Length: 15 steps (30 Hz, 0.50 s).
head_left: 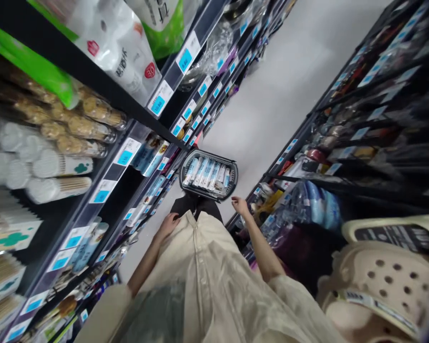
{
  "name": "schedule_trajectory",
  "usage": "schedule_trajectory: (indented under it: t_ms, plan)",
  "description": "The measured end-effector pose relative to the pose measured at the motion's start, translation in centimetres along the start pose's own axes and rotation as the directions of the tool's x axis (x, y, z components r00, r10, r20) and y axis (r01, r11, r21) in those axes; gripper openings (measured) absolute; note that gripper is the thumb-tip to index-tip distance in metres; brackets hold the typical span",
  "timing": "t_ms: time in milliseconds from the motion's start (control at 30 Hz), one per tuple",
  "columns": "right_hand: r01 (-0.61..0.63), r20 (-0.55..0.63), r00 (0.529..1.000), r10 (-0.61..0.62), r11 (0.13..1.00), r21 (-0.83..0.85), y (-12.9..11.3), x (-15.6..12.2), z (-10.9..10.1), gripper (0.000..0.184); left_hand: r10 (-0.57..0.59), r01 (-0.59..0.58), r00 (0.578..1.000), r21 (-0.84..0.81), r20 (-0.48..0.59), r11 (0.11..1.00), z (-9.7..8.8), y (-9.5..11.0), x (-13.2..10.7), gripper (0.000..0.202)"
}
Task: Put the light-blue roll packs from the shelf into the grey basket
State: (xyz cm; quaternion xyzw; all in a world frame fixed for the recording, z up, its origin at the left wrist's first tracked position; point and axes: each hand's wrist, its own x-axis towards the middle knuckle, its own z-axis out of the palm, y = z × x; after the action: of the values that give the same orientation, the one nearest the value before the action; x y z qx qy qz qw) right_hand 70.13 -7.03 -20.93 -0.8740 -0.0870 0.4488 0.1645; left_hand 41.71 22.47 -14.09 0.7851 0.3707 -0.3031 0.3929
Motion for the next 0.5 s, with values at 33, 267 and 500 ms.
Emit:
schedule_trajectory:
  t_ms: [33,267,500]
  plan:
    - [-0.001,0.040,0.999,0.002,1.000,-0.016,0.6,1.0,1.3,0.040,0.000,0.000,1.000,-0.003,-0.026,1.000,0.9,-1.1,-0.6,0.028]
    - [0.048,0.151,0.988,-0.037,0.996,-0.071,3.1,11.9,11.5,0.073,-0.039,0.047,0.998,0.152,-0.055,0.987,9.1,-8.8,-4.1,0.044]
    - [0.049,0.187,0.982,0.002,0.962,-0.270,4.7,19.5,17.8,0.040,-0.010,0.013,1.000,0.256,-0.012,0.967,11.9,-11.9,-4.2,0.052]
